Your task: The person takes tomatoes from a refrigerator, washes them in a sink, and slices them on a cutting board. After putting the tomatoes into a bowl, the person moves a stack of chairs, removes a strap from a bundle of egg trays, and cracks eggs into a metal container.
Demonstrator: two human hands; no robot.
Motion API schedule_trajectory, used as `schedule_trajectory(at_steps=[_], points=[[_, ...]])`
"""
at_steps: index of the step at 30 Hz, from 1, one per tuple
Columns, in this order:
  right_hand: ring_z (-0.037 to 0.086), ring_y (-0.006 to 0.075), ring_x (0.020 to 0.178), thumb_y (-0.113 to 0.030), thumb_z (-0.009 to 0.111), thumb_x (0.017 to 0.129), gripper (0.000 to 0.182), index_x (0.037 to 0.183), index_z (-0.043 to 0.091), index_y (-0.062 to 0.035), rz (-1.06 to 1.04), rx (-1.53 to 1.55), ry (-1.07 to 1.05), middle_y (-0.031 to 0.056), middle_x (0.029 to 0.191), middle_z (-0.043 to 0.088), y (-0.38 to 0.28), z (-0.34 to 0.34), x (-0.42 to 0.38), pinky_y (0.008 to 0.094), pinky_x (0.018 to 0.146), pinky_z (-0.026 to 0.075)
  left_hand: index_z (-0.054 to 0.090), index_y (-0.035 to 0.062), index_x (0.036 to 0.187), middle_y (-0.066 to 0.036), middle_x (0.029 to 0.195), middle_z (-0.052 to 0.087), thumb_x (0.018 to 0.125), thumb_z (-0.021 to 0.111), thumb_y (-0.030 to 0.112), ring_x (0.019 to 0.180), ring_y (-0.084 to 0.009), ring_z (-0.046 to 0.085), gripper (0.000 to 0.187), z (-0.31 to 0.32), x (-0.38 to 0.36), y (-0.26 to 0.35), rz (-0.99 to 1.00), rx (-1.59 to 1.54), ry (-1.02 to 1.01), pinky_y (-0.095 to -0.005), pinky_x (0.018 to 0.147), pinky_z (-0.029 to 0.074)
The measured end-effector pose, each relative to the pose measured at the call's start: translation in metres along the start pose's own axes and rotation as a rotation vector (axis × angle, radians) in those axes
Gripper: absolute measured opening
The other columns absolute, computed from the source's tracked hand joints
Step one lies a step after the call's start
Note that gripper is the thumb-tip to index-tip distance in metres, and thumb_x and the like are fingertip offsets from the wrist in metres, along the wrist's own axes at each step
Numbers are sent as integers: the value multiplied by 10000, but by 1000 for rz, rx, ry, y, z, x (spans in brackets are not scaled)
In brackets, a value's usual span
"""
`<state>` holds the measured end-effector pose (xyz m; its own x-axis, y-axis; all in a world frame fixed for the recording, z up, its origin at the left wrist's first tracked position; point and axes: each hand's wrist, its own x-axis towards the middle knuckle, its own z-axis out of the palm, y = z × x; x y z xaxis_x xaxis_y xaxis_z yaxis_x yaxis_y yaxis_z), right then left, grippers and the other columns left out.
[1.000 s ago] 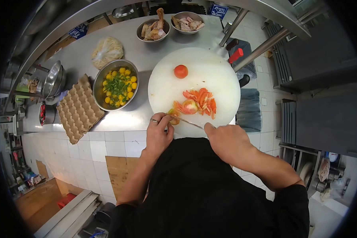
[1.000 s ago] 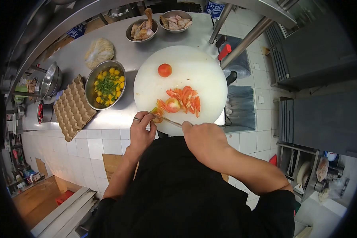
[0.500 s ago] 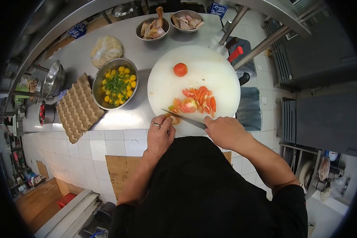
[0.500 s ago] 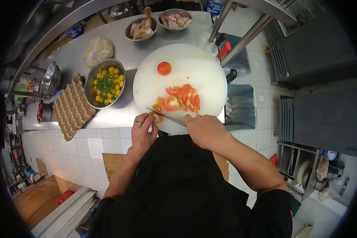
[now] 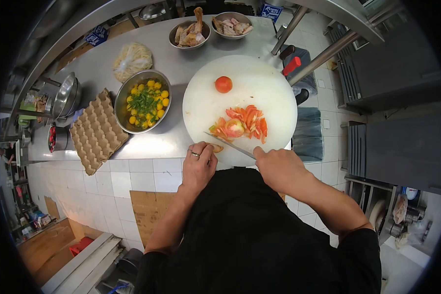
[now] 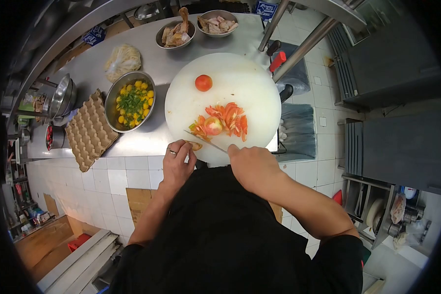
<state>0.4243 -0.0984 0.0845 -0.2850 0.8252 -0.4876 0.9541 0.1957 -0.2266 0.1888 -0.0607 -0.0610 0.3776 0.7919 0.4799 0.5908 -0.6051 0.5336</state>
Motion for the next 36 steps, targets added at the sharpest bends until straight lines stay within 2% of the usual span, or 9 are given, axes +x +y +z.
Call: schedule_trajectory(at_steps=[5, 7, 11, 13, 20, 24, 27, 32, 36], points=[[744, 396, 748, -74, 602, 895, 151, 1013, 582, 18, 47, -56, -118, 186, 775, 721, -14, -19, -18, 488, 640, 597, 645, -2, 1040, -154, 1063, 625, 745, 730, -84, 938, -362, 628, 318, 2, -5, 0, 33, 12, -3, -436, 814, 551], [716, 404, 690, -245, 586, 1023, 253, 1027, 559, 7, 11, 7, -14, 210, 724, 691, -3, 13, -6, 492, 639, 576, 644, -2, 1046, -154, 1074, 626, 742, 731, -86, 953, -363, 630, 326, 2, -9, 1, 42, 15, -3, -436, 828, 554], [716, 408, 691, -229, 593, 1015, 234, 1035, 557, 2, -65, 77, 29, 211, 729, 692, 14, 17, 9, 498, 628, 574, 647, 1, 1059, -159, 1099, 633, 760, 718, -93, 987, -368, 636, 322, -6, -11, 3, 21, -10, -49, -437, 863, 558], [745, 380, 719, -71, 613, 888, 151, 1014, 584, 8, -18, -5, 30, 183, 764, 719, 11, 9, 1, 474, 636, 601, 650, 3, 1065, -158, 1095, 636, 770, 708, -93, 990, -367, 638, 316, -4, -13, -2, 27, -10, -57, -437, 865, 559], [760, 331, 733, -68, 616, 889, 131, 998, 586, -2, -17, -131, -114, 174, 753, 719, -11, -27, -26, 443, 633, 610, 664, 10, 1079, -145, 1071, 646, 791, 683, -89, 992, -362, 646, 304, -6, -8, 0, 51, 24, -84, -434, 856, 563], [736, 384, 714, -101, 606, 917, 138, 990, 575, 12, -15, -28, -35, 196, 745, 708, -1, 14, -8, 483, 634, 591, 667, 12, 1070, -144, 1067, 643, 796, 675, -97, 986, -363, 646, 295, -4, -10, 0, 56, 23, -81, -432, 853, 565], [716, 433, 736, -170, 577, 982, 186, 1013, 568, 13, -17, 116, -33, 225, 764, 703, 18, 16, 8, 531, 678, 574, 671, 12, 1072, -148, 1058, 647, 797, 704, -64, 966, -358, 645, 287, -4, -6, -3, 83, 26, -71, -433, 830, 561], [713, 444, 812, -262, 560, 1034, 284, 1082, 600, 15, 74, 187, -55, 224, 835, 717, 15, 1, -13, 545, 769, 562, 683, 51, 1014, -128, 975, 693, 779, 786, 83, 951, -345, 652, 259, -2, 54, 8, -127, -104, 65, -444, 845, 515], [715, 443, 815, -260, 569, 1024, 287, 1088, 606, 17, 22, 174, -79, 231, 851, 720, -1, 10, -16, 549, 769, 560, 678, 74, 1024, -133, 950, 701, 757, 801, 207, 951, -350, 649, 323, 13, 107, 27, 35, 9, -94, -451, 887, 475]])
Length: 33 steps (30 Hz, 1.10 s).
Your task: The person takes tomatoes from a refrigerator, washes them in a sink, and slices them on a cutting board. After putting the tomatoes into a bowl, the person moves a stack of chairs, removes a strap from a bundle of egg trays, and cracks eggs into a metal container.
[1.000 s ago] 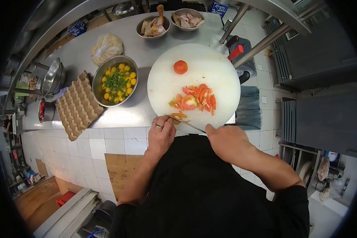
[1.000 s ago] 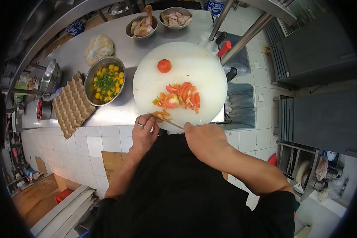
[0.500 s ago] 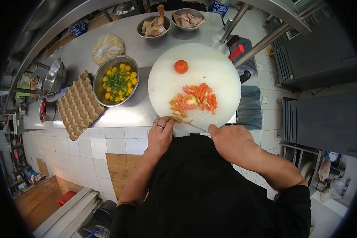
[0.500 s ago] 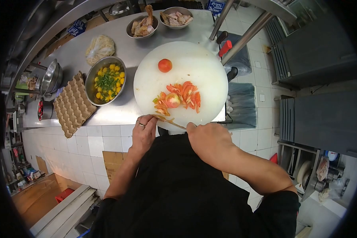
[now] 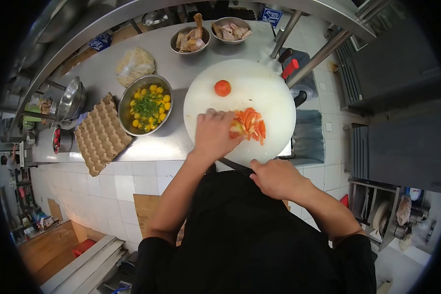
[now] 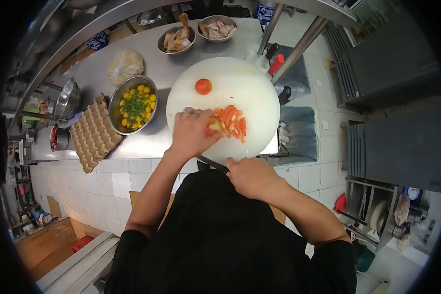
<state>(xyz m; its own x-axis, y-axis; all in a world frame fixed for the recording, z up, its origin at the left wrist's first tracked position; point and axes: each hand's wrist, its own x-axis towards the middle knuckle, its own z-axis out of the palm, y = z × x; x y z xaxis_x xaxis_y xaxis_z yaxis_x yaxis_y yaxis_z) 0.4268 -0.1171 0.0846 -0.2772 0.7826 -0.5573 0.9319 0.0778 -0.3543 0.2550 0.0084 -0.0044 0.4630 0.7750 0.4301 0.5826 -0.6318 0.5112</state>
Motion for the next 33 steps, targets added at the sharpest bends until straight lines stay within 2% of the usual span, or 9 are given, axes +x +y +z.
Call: schedule_trajectory(at_steps=[2, 5, 9, 11, 13, 17, 18, 22, 33], points=[[714, 454, 863, -270, 558, 1030, 297, 1093, 618, 15, -32, 26, -23, 252, 896, 724, -1, 6, 15, 549, 806, 557, 695, 93, 1060, -133, 930, 708, 707, 813, 275, 949, -344, 653, 414, 6, 7, -1, 29, 141, -315, -453, 920, 450], [703, 462, 941, -287, 550, 1039, 317, 1114, 627, 11, -2, 135, -63, 265, 961, 723, 19, 4, 35, 545, 859, 547, 708, 78, 1076, -128, 893, 701, 683, 808, 254, 951, -337, 663, 443, -5, 18, 2, -57, 99, -286, -449, 881, 492], [692, 460, 1001, -300, 536, 1046, 340, 1164, 624, 6, 167, 219, -26, 268, 1017, 720, 43, -15, 30, 542, 897, 539, 695, 26, 1063, -202, 1056, 656, 737, 789, 218, 969, -364, 674, 390, -37, 6, 7, -257, -121, -184, -427, 844, 567], [704, 451, 984, -282, 528, 1048, 327, 1182, 602, 7, 181, 156, 25, 256, 979, 727, 40, -18, 20, 535, 887, 546, 691, 17, 1056, -211, 1128, 625, 753, 803, 194, 982, -367, 675, 369, -33, -15, -4, -286, -140, -281, -421, 882, 562], [738, 415, 894, -216, 552, 1015, 271, 1167, 583, 6, 182, -91, 56, 224, 901, 738, 23, -29, 5, 514, 799, 581, 691, 15, 1048, -183, 1094, 632, 743, 832, 172, 980, -371, 671, 371, -23, -35, -12, -342, -152, -239, -432, 880, 559], [758, 366, 795, -148, 580, 962, 226, 1136, 575, -4, 145, -238, 72, 195, 835, 740, 2, -28, -8, 482, 691, 602, 694, 22, 1021, -134, 1064, 652, 756, 851, 83, 915, -271, 701, 314, -21, -42, -9, -413, -267, -160, -372, 820, 623], [751, 366, 764, -123, 582, 954, 190, 1109, 576, -12, 137, -249, 110, 192, 802, 731, -1, -25, -8, 474, 671, 596, 701, 24, 1014, -114, 1032, 654, 766, 853, 67, 893, -224, 705, 294, -20, -43, -11, -399, -245, -172, -339, 801, 641], [750, 362, 737, -51, 606, 886, 211, 1093, 579, -19, 29, -196, 240, 186, 765, 723, 16, -7, 25, 464, 652, 593, 711, 29, 1008, -109, 1015, 655, 765, 852, 62, 886, -231, 704, 283, -21, -45, -13, -380, -192, -183, -348, 804, 639], [755, 351, 758, -40, 611, 873, 244, 1110, 591, 17, 36, -221, 136, 184, 785, 731, 7, -33, 16, 449, 673, 599, 704, 76, 957, -114, 992, 662, 768, 834, 54, 862, -271, 713, 230, -21, -54, -11, -258, -128, -154, -374, 732, 603]])
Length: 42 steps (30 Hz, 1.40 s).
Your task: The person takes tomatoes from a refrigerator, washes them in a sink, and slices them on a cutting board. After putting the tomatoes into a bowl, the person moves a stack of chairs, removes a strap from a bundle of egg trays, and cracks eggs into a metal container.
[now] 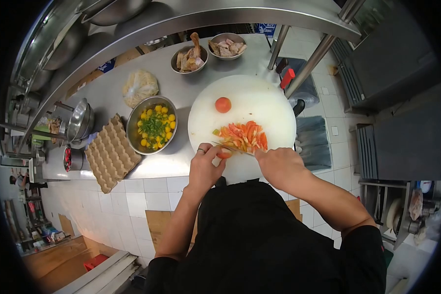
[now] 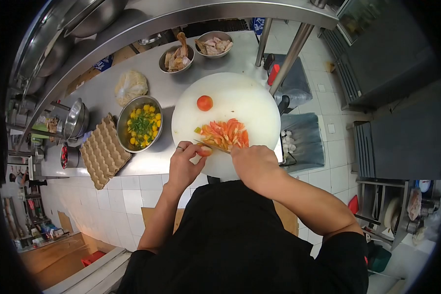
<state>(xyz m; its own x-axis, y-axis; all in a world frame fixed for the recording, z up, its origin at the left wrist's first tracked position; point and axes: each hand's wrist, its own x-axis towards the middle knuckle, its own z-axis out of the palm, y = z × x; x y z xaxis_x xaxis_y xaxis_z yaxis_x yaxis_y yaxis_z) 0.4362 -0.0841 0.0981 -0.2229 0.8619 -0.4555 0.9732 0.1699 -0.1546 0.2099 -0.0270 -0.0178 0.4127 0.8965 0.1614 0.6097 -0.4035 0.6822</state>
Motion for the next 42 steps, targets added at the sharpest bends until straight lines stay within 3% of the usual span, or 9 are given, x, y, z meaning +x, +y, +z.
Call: schedule_trajectory(at_steps=[4, 7, 11, 17, 29, 31, 37, 40, 42], points=[[751, 362, 752, -42, 618, 864, 235, 1089, 594, 23, 30, 1, -25, 178, 777, 728, -6, 7, -7, 452, 661, 594, 718, 91, 944, -111, 1001, 663, 763, 822, 40, 862, -273, 706, 215, 4, -2, -7, 80, -1, 13, -374, 726, 593], [749, 364, 749, -39, 615, 861, 232, 1081, 591, 27, -54, 41, 65, 179, 763, 722, 7, 25, 12, 456, 650, 590, 736, 99, 949, -103, 993, 662, 757, 814, 24, 878, -264, 694, 220, 5, -5, -5, -5, 28, 6, -369, 727, 592], [749, 361, 745, -33, 610, 858, 219, 1066, 588, 30, 8, 1, -32, 181, 753, 716, -8, -1, -11, 458, 646, 590, 742, 101, 949, -98, 981, 657, 753, 810, 19, 888, -262, 686, 224, 4, -7, -4, 58, -38, 21, -371, 728, 589], [750, 362, 735, -25, 613, 847, 183, 1020, 582, 24, -64, 54, 67, 186, 740, 711, -3, 10, 2, 472, 641, 588, 745, 108, 949, -87, 977, 660, 750, 815, 20, 878, -269, 683, 228, 8, -15, -5, -16, 5, 59, -377, 741, 587], [750, 391, 755, -40, 622, 861, 180, 1027, 591, 24, 6, 32, -34, 208, 781, 721, -16, 8, -11, 481, 649, 595, 726, 97, 951, -93, 995, 638, 737, 823, 14, 885, -277, 674, 249, 18, -30, -8, 65, 37, 158, -397, 741, 578], [746, 399, 756, -64, 623, 874, 189, 1039, 592, 23, -69, 69, 53, 205, 788, 723, -1, 38, 7, 486, 644, 591, 718, 87, 952, -106, 996, 630, 760, 812, 8, 887, -289, 672, 227, 21, -33, -8, 61, 69, 191, -403, 736, 576], [740, 392, 736, -61, 597, 891, 179, 1048, 589, 27, -37, 61, 21, 195, 776, 722, -3, 8, -9, 486, 632, 583, 698, 48, 983, -144, 1031, 637, 819, 783, -7, 902, -326, 670, 193, 17, -43, -3, 125, -40, 237, -412, 755, 570], [742, 383, 743, -67, 591, 902, 165, 1037, 583, 27, 15, -2, -53, 191, 768, 719, -18, -7, -25, 478, 641, 586, 694, 40, 1001, -157, 1047, 639, 841, 763, -18, 882, -343, 671, 184, 22, -40, -10, 178, 55, 225, -421, 752, 571], [742, 378, 730, -67, 591, 900, 156, 1025, 579, 25, 1, 22, -10, 190, 757, 716, -14, 22, -16, 472, 633, 588, 690, 37, 1001, -160, 1046, 638, 848, 752, -27, 877, -348, 670, 176, 25, -40, -9, 172, 46, 227, -425, 747, 571]])
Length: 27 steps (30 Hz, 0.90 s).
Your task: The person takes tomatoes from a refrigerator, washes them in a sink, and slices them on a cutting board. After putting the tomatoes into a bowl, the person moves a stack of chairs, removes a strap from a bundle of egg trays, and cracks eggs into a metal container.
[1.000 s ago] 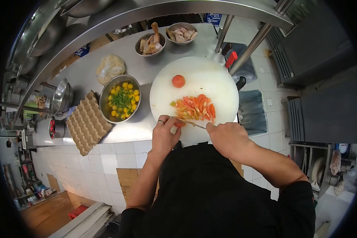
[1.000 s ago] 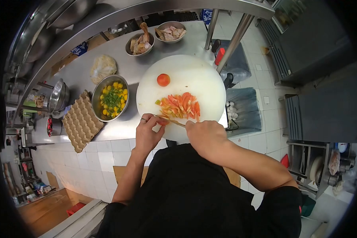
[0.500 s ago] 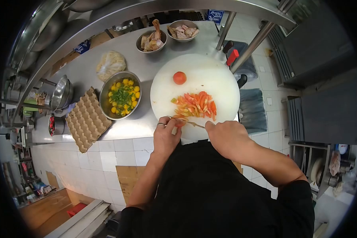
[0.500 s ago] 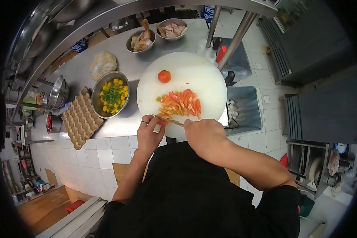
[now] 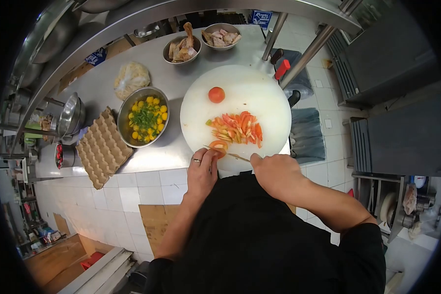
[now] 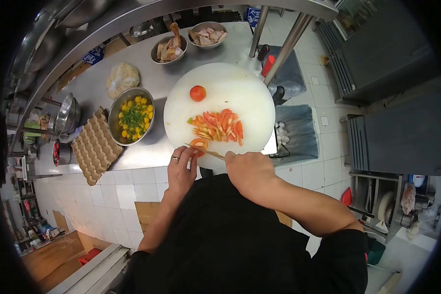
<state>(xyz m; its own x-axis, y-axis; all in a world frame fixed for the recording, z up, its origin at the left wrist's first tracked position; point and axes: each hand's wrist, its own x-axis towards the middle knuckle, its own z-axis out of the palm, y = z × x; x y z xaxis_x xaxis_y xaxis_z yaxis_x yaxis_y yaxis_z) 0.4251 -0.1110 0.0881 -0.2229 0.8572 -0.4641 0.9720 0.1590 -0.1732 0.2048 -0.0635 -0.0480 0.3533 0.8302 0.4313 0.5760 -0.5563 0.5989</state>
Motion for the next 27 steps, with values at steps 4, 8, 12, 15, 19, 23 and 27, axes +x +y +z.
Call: schedule_trajectory(at_steps=[4, 8, 12, 15, 19, 23, 27], points=[[739, 373, 693, -61, 594, 888, 133, 994, 570, 17, -74, 8, 11, 188, 737, 709, 13, 0, 16, 459, 614, 593, 684, 26, 994, -157, 1021, 633, 857, 736, -39, 852, -351, 668, 161, 0, -2, -2, -41, -20, -2, -432, 724, 568], [745, 370, 717, -53, 598, 885, 139, 1004, 576, 16, 11, -44, -26, 178, 747, 714, -8, -12, -1, 458, 616, 594, 676, 10, 1001, -162, 988, 621, 878, 712, -30, 837, -373, 660, 135, -6, 1, 2, -101, -36, -52, -453, 703, 560], [769, 332, 801, -65, 659, 871, 168, 1022, 628, 1, -21, -8, 27, 177, 840, 746, -1, 0, 13, 425, 660, 616, 689, 33, 981, -152, 972, 617, 875, 709, -33, 814, -367, 661, 126, -6, 1, -1, -100, -13, -47, -450, 680, 554], [759, 349, 758, -57, 639, 869, 164, 1017, 607, 8, -15, -22, -15, 177, 792, 731, -12, -16, 1, 436, 634, 606, 697, 44, 959, -142, 961, 622, 871, 713, -32, 814, -359, 663, 118, -8, -2, -2, -114, -11, -46, -445, 683, 554], [754, 359, 740, -40, 613, 867, 164, 1019, 590, 15, -97, 31, 25, 185, 758, 719, 1, 5, 20, 447, 628, 601, 708, 55, 941, -124, 935, 638, 864, 718, -26, 828, -344, 669, 112, -6, -9, -7, -132, 19, -40, -438, 696, 560], [756, 359, 742, -38, 613, 866, 157, 1012, 592, 15, -16, -16, -45, 195, 761, 720, -15, -14, 6, 449, 635, 604, 713, 58, 941, -118, 937, 659, 862, 717, -21, 839, -333, 673, 112, -9, -13, -12, -110, 31, -33, -431, 709, 567], [756, 367, 745, -40, 613, 867, 156, 1010, 595, 20, -67, 21, -8, 198, 766, 720, -3, 7, 15, 453, 638, 604, 721, 55, 940, -120, 948, 688, 864, 724, -12, 842, -327, 684, 102, -6, -20, -17, -103, 57, -26, -418, 720, 570]])
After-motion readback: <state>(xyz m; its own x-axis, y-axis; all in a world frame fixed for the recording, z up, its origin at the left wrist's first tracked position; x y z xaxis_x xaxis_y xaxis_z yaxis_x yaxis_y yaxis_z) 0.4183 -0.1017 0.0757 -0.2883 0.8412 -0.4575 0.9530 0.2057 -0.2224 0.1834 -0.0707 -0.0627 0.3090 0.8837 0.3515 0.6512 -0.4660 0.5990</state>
